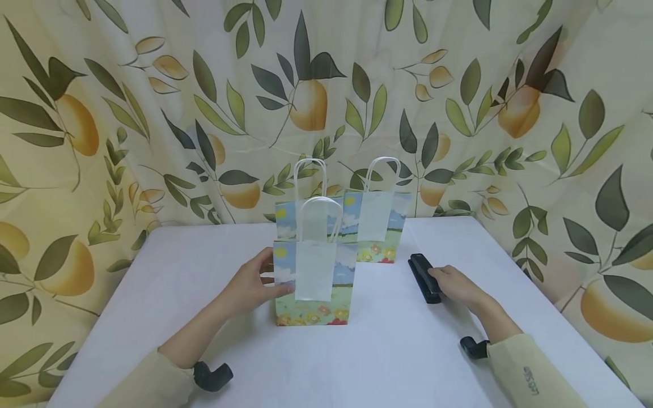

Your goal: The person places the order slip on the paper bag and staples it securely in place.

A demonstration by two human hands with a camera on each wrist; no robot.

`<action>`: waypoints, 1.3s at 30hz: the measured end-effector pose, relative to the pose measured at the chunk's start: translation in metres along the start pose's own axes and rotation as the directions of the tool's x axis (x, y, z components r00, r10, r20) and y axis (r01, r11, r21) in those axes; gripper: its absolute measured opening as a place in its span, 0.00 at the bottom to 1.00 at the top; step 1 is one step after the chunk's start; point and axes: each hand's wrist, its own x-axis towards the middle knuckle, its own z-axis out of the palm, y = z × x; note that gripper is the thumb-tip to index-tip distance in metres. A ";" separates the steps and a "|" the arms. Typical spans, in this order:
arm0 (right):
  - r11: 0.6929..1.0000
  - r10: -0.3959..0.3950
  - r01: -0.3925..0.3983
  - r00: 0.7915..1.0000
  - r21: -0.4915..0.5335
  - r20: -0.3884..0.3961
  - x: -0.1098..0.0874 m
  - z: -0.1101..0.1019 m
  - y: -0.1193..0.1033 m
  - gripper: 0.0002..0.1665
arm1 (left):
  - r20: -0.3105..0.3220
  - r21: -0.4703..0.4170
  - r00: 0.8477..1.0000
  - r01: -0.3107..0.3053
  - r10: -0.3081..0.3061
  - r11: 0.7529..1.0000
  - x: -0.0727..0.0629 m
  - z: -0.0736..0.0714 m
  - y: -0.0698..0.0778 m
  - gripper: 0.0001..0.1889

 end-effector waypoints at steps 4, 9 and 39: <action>1.000 0.006 -0.006 1.000 -0.002 -0.015 -0.001 0.003 0.002 0.45 | 0.031 -0.014 0.999 0.010 -0.009 1.000 -0.005 0.005 -0.009 0.35; 0.998 -0.064 0.062 0.991 -0.026 -0.116 -0.013 0.003 0.003 0.38 | 0.077 -0.013 0.997 0.029 -0.028 0.999 -0.008 0.009 -0.015 0.35; 0.858 -0.498 0.454 0.850 0.242 0.171 -0.031 0.086 -0.095 0.50 | 0.103 0.065 0.992 0.069 -0.075 0.995 -0.019 -0.001 -0.031 0.34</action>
